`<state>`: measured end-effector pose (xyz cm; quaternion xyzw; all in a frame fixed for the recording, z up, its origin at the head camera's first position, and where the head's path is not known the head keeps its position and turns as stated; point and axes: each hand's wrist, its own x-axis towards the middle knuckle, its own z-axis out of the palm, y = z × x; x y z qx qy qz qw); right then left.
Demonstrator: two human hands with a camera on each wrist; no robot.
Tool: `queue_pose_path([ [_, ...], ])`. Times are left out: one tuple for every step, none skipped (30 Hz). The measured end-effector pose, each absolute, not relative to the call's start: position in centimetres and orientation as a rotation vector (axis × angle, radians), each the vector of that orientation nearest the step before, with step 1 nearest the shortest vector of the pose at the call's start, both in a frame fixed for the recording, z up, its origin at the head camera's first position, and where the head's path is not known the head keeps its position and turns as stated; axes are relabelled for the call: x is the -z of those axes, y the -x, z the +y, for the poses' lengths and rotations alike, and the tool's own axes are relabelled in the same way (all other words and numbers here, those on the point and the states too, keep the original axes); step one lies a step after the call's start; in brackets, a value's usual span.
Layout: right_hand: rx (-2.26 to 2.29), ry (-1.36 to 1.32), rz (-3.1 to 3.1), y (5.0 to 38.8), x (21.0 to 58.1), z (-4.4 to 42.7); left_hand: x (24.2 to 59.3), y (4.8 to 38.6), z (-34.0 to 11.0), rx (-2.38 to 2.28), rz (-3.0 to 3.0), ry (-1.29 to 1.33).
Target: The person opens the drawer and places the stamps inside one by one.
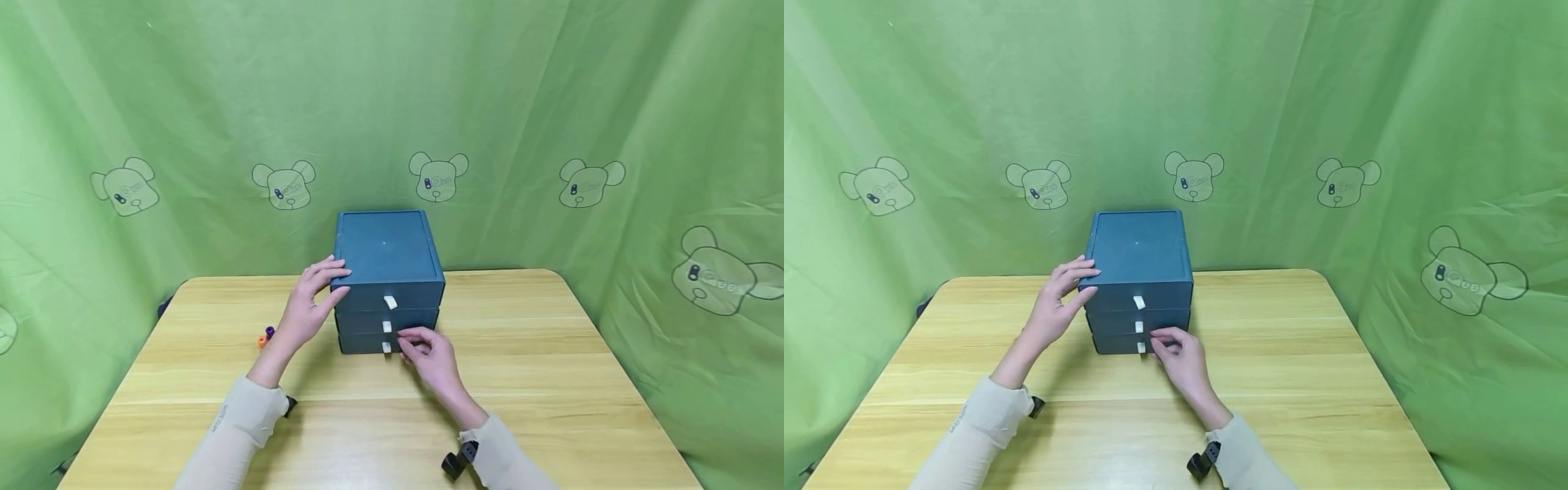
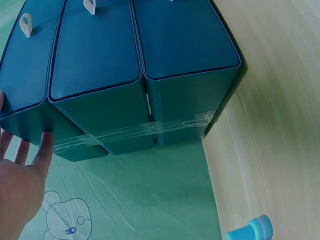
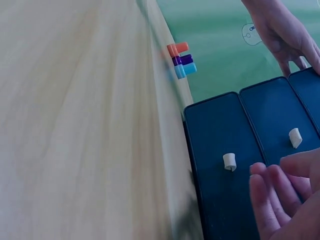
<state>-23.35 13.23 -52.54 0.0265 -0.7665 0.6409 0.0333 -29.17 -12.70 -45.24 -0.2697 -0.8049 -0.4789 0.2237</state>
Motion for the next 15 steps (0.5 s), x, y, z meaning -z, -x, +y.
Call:
queue_pose_path([
  [-1.951,-0.077,-2.385,23.3,52.6,13.3,45.2,29.2,-12.7,1.321,-2.221,0.745],
  [-1.930,-0.074,-2.411,23.3,52.8,13.3,45.2,29.1,-12.7,1.322,-2.221,0.745],
  [-1.908,-0.076,-2.438,23.3,52.9,13.3,45.2,29.1,-12.7,1.322,-2.221,0.745],
  [-1.891,-0.075,-2.459,23.3,53.0,13.3,45.1,29.1,-12.7,1.322,-2.222,0.744],
  [-1.878,-0.074,-2.479,23.3,53.2,13.4,45.1,29.0,-12.7,1.322,-2.223,0.743],
  [-1.861,-0.083,-2.495,23.3,53.4,13.4,45.1,29.0,-12.7,1.320,-2.223,0.742],
  [-1.861,-0.079,-2.506,23.3,53.5,13.4,45.0,29.0,-12.7,1.319,-2.223,0.741],
  [-1.868,-0.083,-2.508,23.3,53.7,13.3,45.0,28.9,-12.7,1.319,-2.222,0.742],
  [-1.875,-0.085,-2.508,23.3,53.8,13.3,45.0,28.9,-12.7,1.320,-2.221,0.743],
  [-1.890,-0.086,-2.504,23.4,54.0,13.3,45.0,28.9,-12.7,1.321,-2.221,0.743],
  [-1.907,-0.094,-2.497,23.4,54.1,13.2,45.0,28.9,-12.7,1.324,-2.221,0.743],
  [-1.924,-0.098,-2.489,23.4,54.1,13.1,45.0,28.9,-12.7,1.327,-2.222,0.743],
  [-1.952,-0.096,-2.479,23.4,54.1,13.0,45.0,28.9,-12.7,1.332,-2.224,0.742],
  [-1.966,-0.099,-2.473,23.4,54.2,13.0,45.0,28.9,-12.7,1.337,-2.226,0.741],
  [-1.984,-0.098,-2.468,23.4,54.2,12.9,45.0,28.9,-12.7,1.339,-2.228,0.740],
])
